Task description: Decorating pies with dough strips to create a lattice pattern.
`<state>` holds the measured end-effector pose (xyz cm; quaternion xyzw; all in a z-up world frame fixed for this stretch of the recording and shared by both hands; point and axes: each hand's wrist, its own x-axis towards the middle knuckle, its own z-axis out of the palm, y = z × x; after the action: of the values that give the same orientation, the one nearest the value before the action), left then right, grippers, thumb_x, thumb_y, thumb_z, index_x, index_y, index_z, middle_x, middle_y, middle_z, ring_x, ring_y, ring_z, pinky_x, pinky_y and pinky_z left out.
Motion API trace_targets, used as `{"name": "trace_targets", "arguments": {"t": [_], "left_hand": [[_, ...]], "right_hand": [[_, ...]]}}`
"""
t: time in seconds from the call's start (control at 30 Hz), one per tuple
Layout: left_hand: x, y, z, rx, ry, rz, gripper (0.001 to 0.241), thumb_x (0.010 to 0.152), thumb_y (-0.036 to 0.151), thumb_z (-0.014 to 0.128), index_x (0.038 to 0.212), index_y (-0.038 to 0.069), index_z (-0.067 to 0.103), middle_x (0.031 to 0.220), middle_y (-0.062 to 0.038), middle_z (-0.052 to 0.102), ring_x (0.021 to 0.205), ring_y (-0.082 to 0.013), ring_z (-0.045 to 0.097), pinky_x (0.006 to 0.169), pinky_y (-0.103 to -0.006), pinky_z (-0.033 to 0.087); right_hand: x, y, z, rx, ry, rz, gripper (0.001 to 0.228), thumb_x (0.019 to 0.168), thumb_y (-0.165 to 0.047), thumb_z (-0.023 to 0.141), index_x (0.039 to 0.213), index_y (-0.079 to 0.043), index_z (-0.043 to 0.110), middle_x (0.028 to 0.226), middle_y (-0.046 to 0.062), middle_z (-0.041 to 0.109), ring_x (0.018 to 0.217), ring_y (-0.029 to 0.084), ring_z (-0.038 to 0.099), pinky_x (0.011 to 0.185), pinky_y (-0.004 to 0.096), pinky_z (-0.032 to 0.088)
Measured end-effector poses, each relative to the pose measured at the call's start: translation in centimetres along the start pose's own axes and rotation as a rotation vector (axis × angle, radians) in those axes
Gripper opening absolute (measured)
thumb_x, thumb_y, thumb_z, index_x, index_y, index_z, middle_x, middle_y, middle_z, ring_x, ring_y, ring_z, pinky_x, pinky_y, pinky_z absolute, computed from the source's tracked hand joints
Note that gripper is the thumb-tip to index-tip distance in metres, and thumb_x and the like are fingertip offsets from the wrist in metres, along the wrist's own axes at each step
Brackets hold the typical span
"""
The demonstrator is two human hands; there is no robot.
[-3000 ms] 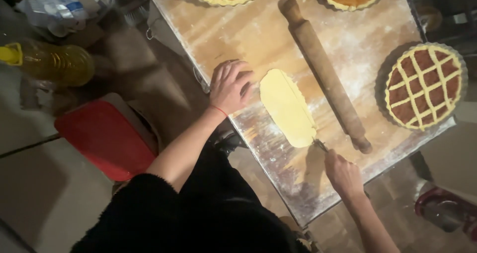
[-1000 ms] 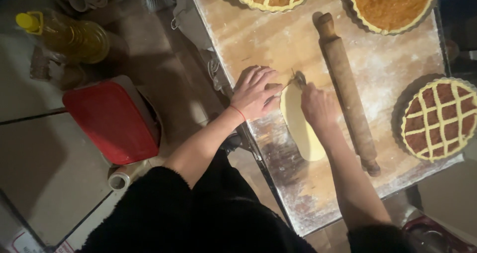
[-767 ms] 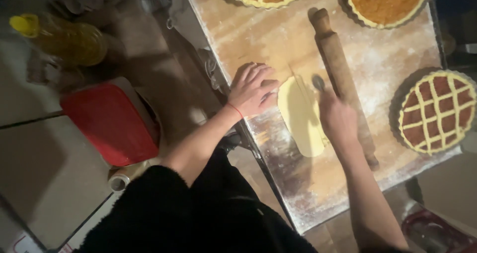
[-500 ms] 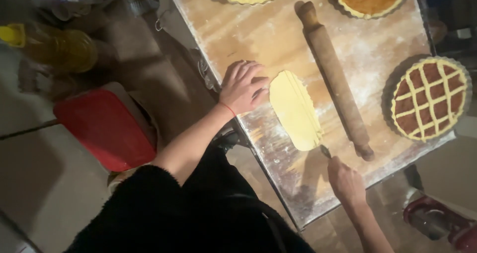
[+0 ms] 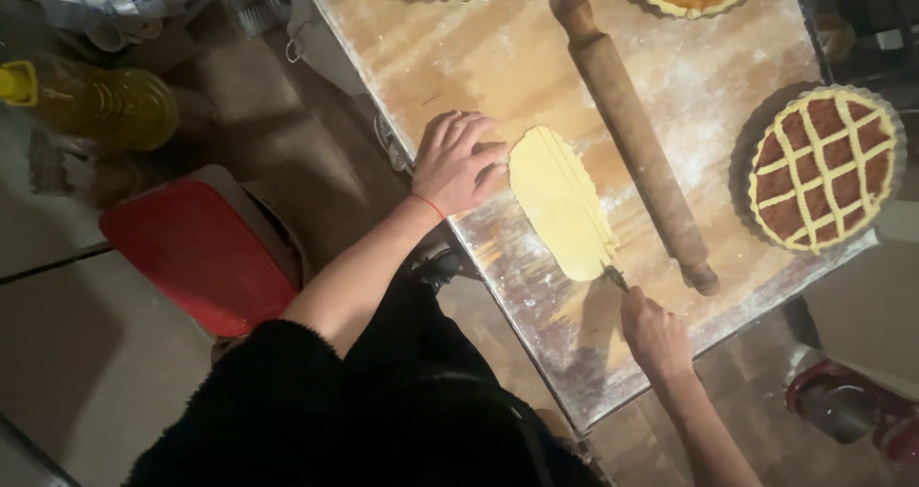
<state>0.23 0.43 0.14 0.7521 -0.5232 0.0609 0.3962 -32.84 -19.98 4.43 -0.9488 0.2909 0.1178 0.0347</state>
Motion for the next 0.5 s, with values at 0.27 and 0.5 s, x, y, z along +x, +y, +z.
{"name": "trace_targets", "arguments": {"t": [0.27,0.5], "left_hand": [[0.0,0.0,0.1,0.018,-0.003,0.012,0.021,0.091,0.029,0.070,0.110,0.020,0.075,0.135,-0.007,0.057,0.135,-0.0282,0.047,0.120,-0.0515,0.031],[-0.1,0.0,0.1,0.010,-0.013,-0.003,0.020,0.091,0.030,0.070,0.108,0.020,0.075,0.134,-0.007,0.057,0.135,-0.0276,0.047,0.120,-0.0510,0.030]], "right_hand": [[0.5,-1.1,-0.4,-0.008,-0.024,-0.017,0.018,0.103,-0.024,0.052,0.095,-0.009,0.054,0.072,0.022,0.068,0.066,0.044,0.069,0.058,0.056,0.054],[1.2,-2.2,-0.5,-0.013,-0.042,-0.038,0.017,0.103,-0.023,0.052,0.095,-0.009,0.054,0.071,0.021,0.069,0.065,0.043,0.069,0.058,0.055,0.054]]}}
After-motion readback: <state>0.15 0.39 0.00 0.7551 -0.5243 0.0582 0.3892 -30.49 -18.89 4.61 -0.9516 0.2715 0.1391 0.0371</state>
